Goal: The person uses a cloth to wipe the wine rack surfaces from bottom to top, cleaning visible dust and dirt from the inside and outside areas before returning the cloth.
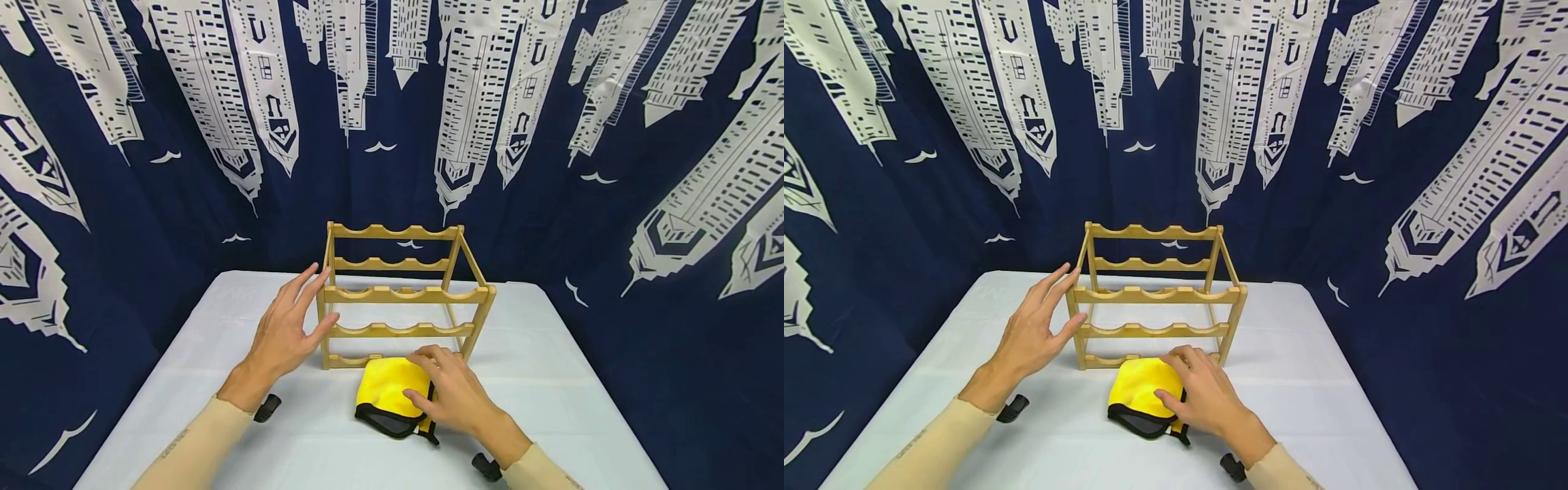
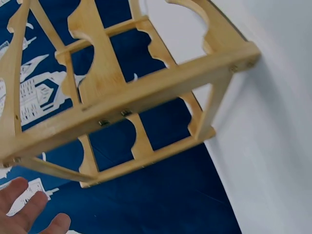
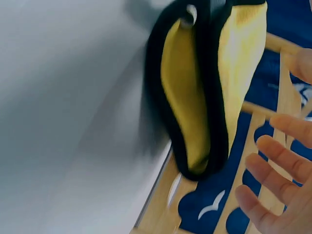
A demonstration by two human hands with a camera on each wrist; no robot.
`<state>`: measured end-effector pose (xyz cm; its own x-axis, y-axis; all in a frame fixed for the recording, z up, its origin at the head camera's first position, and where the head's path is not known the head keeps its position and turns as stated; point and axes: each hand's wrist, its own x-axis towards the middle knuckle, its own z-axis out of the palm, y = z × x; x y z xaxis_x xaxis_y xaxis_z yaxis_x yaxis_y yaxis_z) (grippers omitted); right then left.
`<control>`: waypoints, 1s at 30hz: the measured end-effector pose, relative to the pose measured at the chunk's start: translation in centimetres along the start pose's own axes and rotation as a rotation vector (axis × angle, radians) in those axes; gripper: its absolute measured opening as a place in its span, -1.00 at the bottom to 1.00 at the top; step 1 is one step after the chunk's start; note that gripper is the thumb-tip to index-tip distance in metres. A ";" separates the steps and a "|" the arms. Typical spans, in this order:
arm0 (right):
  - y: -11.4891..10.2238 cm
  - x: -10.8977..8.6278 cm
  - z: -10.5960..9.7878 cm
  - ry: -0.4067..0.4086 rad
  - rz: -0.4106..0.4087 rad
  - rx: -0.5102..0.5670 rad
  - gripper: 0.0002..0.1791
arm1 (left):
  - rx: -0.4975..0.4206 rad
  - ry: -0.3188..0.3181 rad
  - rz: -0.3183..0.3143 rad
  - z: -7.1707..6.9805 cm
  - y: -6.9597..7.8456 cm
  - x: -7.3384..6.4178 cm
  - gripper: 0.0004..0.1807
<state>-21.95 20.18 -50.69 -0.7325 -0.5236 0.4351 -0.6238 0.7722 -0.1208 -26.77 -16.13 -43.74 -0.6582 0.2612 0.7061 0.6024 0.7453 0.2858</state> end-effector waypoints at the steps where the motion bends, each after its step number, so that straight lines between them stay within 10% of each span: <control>1: -0.3 0.3 0.2 -0.021 -0.007 -0.007 -0.31 | -0.002 0.004 0.007 0.2 0.1 0.2 -0.10; 15: -2.3 2.2 3.0 -0.349 0.017 0.010 -0.12 | -0.041 0.062 0.033 1.3 0.7 0.8 -0.24; 30: -2.2 1.8 3.5 -0.293 0.039 0.138 -0.36 | -0.068 0.073 -0.003 1.4 0.6 0.8 -0.32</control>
<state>-22.84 16.28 -52.73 -0.7914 -0.5915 0.1546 -0.6101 0.7482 -0.2606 -27.57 -14.61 -43.91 -0.6271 0.2121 0.7495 0.6312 0.7022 0.3294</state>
